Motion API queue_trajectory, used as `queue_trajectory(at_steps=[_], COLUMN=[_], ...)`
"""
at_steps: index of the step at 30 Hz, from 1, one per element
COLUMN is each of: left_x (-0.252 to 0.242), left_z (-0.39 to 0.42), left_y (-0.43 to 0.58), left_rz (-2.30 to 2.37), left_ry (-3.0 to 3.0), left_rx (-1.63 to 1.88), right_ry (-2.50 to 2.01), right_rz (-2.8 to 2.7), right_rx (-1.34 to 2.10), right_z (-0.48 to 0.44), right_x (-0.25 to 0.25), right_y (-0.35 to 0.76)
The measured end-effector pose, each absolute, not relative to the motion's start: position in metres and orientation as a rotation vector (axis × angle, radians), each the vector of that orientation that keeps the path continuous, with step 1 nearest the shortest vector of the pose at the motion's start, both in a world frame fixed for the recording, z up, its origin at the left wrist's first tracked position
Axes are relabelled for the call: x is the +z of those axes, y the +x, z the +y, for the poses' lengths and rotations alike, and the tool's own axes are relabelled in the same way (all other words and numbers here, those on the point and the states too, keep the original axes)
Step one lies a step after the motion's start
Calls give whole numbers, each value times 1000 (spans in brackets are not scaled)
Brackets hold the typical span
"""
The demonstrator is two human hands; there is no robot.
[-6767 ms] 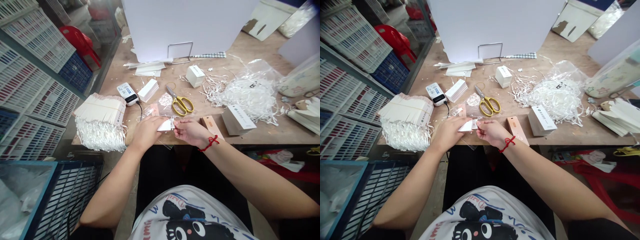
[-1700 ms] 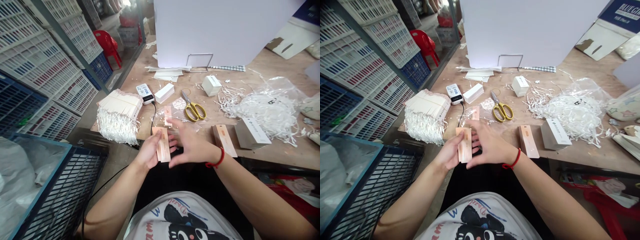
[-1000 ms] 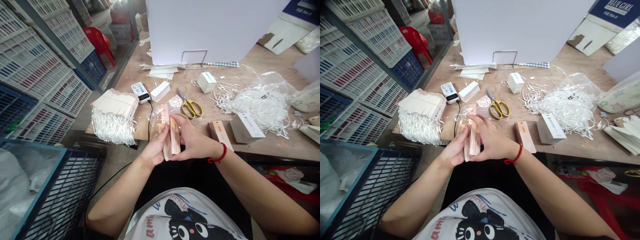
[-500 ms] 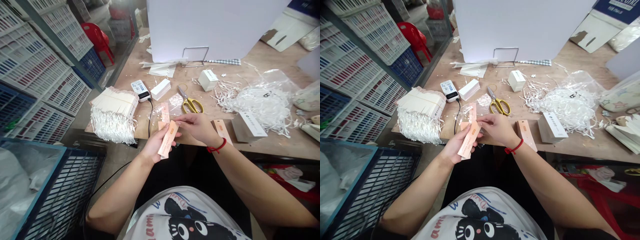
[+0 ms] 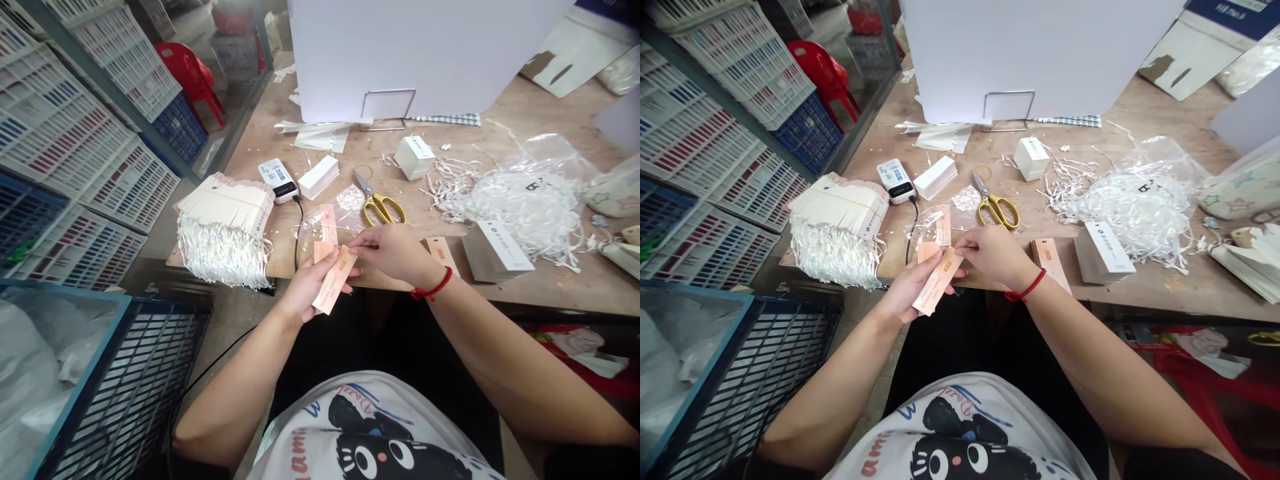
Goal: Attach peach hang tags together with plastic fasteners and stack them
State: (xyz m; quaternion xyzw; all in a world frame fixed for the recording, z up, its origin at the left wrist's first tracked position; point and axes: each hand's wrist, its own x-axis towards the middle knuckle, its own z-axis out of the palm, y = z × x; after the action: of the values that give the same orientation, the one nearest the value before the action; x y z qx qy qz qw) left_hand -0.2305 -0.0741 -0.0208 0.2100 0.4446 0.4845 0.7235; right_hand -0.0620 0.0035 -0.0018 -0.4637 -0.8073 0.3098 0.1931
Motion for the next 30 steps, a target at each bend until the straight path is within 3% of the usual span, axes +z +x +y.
queue_trajectory(at_steps=[16, 24, 30], left_x=[-21, -15, -17], left_z=[-68, -62, -60], left_y=[-230, -223, -217], left_rz=[1061, 1051, 1077], left_ry=[677, 605, 591], left_rx=[1054, 1126, 1166], right_ry=[-1306, -1213, -1177], right_rz=[-2295, -1910, -2110], right_rx=[822, 857, 567], right_z=[6, -11, -33], right_x=[-8, -31, -24], right_y=[-59, -60, -63])
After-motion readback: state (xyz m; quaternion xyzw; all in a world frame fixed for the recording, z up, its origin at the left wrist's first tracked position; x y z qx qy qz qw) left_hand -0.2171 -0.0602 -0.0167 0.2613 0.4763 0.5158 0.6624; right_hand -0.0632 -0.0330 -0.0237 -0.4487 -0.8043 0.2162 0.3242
